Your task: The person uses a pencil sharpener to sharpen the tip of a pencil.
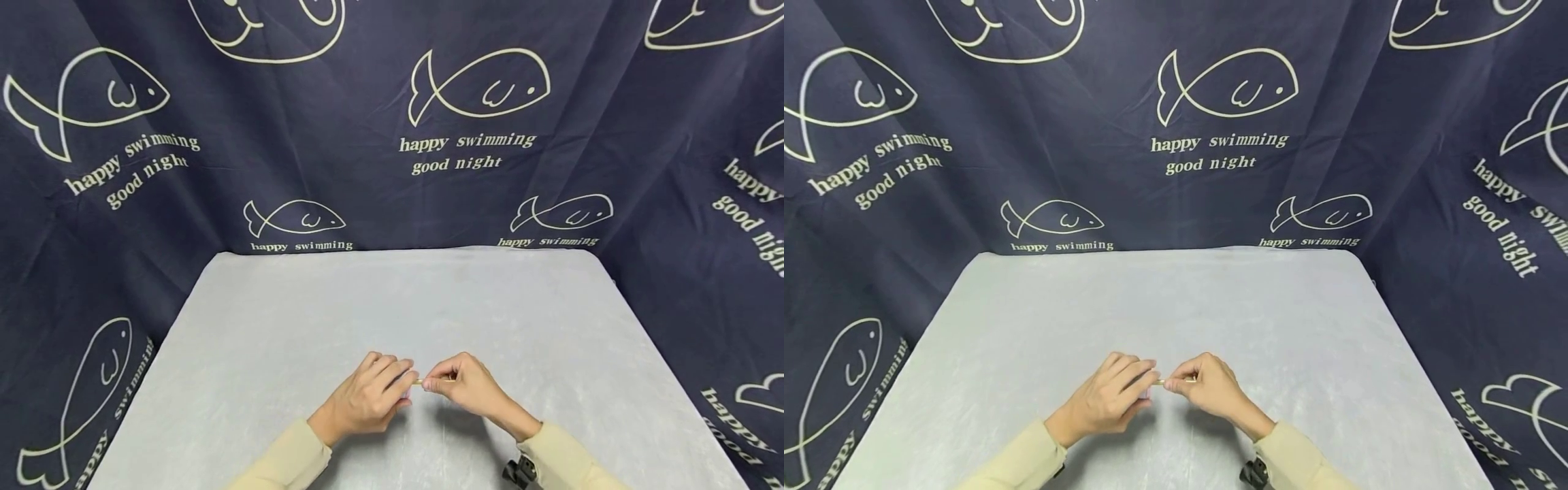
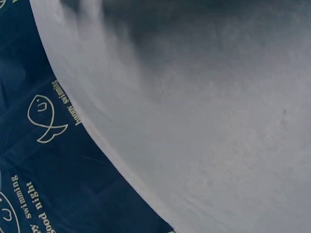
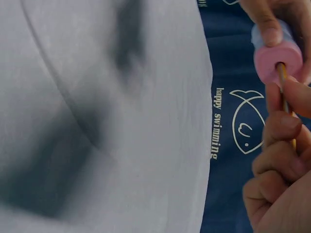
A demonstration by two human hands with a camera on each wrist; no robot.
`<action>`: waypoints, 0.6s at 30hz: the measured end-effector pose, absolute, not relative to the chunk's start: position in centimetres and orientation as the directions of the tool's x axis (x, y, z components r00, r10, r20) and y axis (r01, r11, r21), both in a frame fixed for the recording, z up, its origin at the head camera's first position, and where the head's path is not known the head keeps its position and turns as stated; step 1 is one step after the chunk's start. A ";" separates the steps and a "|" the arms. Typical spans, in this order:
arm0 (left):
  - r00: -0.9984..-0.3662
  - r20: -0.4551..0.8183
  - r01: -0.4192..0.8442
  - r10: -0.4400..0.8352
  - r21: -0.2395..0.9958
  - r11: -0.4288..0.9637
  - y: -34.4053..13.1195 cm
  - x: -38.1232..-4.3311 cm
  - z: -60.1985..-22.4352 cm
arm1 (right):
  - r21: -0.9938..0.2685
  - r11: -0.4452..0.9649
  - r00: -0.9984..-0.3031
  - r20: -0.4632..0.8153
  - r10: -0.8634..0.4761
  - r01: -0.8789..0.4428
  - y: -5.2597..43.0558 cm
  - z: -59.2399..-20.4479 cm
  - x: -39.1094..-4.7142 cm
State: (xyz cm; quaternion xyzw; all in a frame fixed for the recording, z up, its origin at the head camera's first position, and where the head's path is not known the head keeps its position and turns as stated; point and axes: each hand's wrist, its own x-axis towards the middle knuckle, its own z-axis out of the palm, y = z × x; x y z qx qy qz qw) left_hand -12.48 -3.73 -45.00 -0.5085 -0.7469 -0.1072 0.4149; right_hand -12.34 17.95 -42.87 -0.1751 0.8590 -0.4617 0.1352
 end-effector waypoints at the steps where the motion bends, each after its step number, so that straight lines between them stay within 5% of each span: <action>1: -0.136 0.730 0.847 0.670 -0.265 0.461 -3.7 -12.5 -45.0 | -0.838 0.515 -0.902 -0.070 -0.427 -0.179 18.0 -42.9 -12.3; 4: -0.164 0.731 0.854 0.662 -0.231 0.466 -3.9 -12.6 -44.9 | -0.808 0.534 -0.908 0.004 -0.420 -0.250 17.9 -43.0 -12.2; 7: -0.235 0.728 0.875 0.644 -0.130 0.467 -4.2 -12.9 -44.5 | -0.723 0.530 -0.878 0.228 -0.422 -0.443 17.9 -43.4 -11.8; 12: -0.378 0.705 0.884 0.600 0.081 0.461 -4.9 -13.1 -43.9 | -0.364 0.549 -0.641 0.597 -0.482 -0.752 18.3 -44.4 -11.7; 18: -0.557 0.589 0.830 0.586 0.359 0.427 -5.4 -13.0 -43.1 | -0.132 0.536 -0.480 0.652 -0.587 -0.834 18.8 -44.8 -12.0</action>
